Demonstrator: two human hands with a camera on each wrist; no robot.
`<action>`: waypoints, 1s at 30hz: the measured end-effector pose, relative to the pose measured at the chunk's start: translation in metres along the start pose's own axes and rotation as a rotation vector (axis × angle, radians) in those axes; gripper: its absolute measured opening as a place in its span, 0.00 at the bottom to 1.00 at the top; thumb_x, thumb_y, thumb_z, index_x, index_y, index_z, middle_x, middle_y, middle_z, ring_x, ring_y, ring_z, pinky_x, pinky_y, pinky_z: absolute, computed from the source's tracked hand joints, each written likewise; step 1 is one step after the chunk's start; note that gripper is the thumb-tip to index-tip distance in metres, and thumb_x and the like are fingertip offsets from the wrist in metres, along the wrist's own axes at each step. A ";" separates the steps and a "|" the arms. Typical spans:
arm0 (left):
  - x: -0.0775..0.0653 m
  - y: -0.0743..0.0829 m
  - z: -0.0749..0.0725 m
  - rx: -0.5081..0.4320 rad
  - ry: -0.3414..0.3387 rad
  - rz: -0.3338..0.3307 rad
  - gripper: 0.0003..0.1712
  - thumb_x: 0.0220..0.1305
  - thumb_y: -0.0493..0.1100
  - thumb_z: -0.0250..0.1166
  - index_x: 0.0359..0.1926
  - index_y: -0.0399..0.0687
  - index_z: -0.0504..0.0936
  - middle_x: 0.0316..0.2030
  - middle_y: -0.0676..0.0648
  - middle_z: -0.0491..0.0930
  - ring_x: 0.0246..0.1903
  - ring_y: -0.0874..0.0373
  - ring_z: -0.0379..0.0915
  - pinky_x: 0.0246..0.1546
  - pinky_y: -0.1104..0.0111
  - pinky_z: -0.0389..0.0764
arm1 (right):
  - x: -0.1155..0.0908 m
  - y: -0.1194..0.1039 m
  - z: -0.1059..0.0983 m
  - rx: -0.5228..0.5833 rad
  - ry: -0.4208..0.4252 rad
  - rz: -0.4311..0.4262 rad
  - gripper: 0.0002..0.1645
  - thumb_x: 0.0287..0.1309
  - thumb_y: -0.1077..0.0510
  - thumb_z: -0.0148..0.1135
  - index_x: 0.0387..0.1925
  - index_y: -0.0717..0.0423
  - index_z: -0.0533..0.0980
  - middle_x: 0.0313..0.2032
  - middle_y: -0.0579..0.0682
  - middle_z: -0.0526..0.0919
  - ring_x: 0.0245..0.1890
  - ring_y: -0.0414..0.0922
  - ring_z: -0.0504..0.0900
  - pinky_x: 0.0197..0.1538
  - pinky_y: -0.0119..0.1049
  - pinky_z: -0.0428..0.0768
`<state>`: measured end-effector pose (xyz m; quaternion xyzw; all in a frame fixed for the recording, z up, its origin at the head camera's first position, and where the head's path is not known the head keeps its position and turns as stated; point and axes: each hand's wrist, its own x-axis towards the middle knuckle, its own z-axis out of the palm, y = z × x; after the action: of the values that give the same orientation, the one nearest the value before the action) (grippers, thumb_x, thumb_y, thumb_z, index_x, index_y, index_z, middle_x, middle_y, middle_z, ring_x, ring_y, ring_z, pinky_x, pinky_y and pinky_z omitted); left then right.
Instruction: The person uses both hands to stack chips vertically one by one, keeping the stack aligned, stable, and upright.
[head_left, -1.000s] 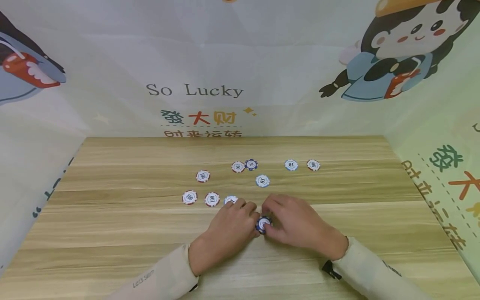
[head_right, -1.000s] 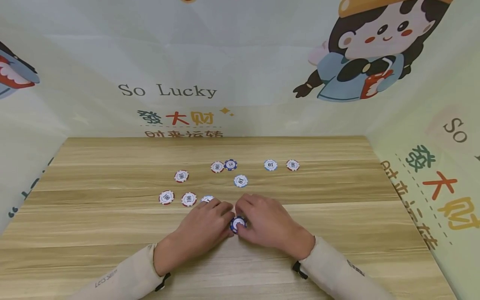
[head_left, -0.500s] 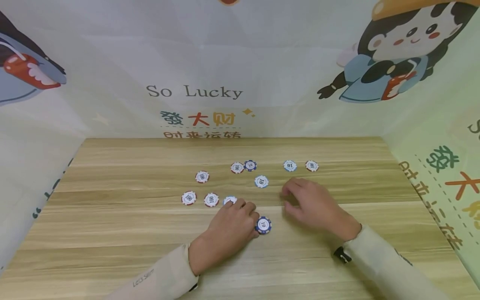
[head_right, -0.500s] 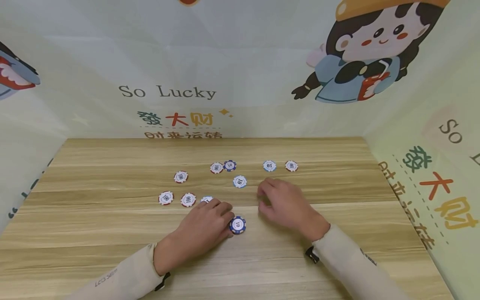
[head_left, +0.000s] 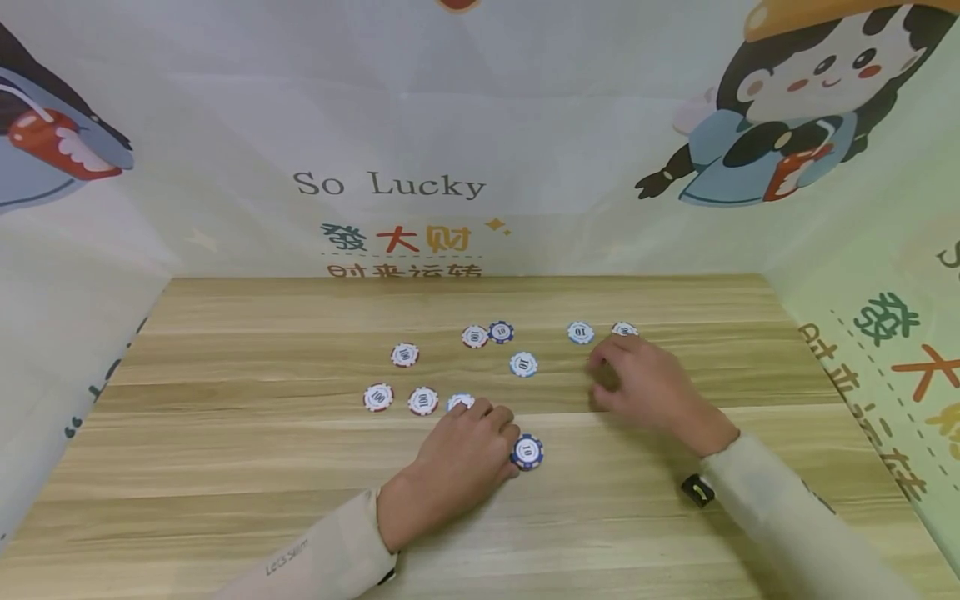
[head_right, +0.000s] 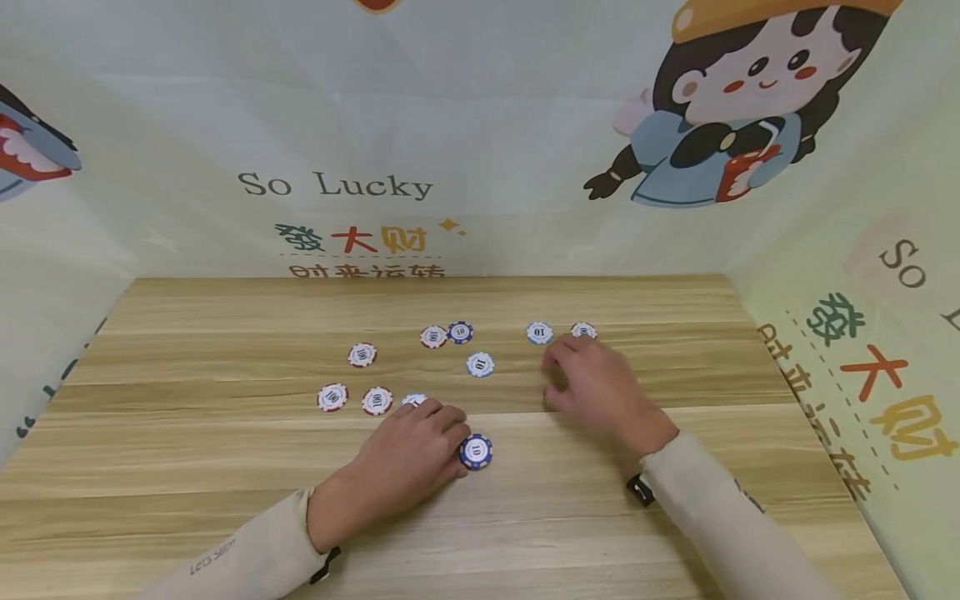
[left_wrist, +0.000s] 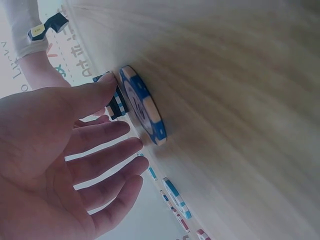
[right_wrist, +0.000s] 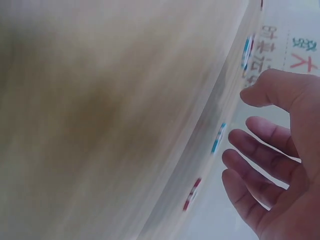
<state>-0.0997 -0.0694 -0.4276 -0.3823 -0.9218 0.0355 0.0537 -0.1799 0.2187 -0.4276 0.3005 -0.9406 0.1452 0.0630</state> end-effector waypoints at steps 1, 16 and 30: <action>0.000 0.000 0.000 0.002 0.003 0.000 0.25 0.75 0.60 0.72 0.54 0.44 0.91 0.53 0.46 0.87 0.52 0.49 0.82 0.51 0.55 0.86 | 0.001 0.003 0.000 -0.008 0.010 0.000 0.13 0.59 0.58 0.75 0.44 0.60 0.85 0.44 0.53 0.88 0.44 0.54 0.88 0.42 0.51 0.89; 0.000 0.000 0.000 0.016 0.012 0.011 0.26 0.75 0.61 0.72 0.56 0.44 0.90 0.54 0.46 0.87 0.52 0.49 0.82 0.50 0.56 0.86 | 0.016 0.046 -0.010 -0.014 0.012 0.115 0.19 0.60 0.60 0.74 0.50 0.67 0.86 0.53 0.63 0.87 0.51 0.64 0.86 0.54 0.60 0.86; -0.002 0.000 0.000 0.027 0.042 0.017 0.25 0.74 0.61 0.73 0.54 0.45 0.91 0.53 0.47 0.87 0.51 0.50 0.82 0.49 0.57 0.86 | 0.020 0.055 -0.012 0.028 -0.049 0.147 0.17 0.65 0.62 0.74 0.54 0.62 0.87 0.54 0.61 0.90 0.53 0.63 0.89 0.56 0.63 0.84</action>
<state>-0.0978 -0.0706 -0.4277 -0.3900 -0.9166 0.0406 0.0778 -0.2282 0.2545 -0.4252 0.2349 -0.9592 0.1551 0.0250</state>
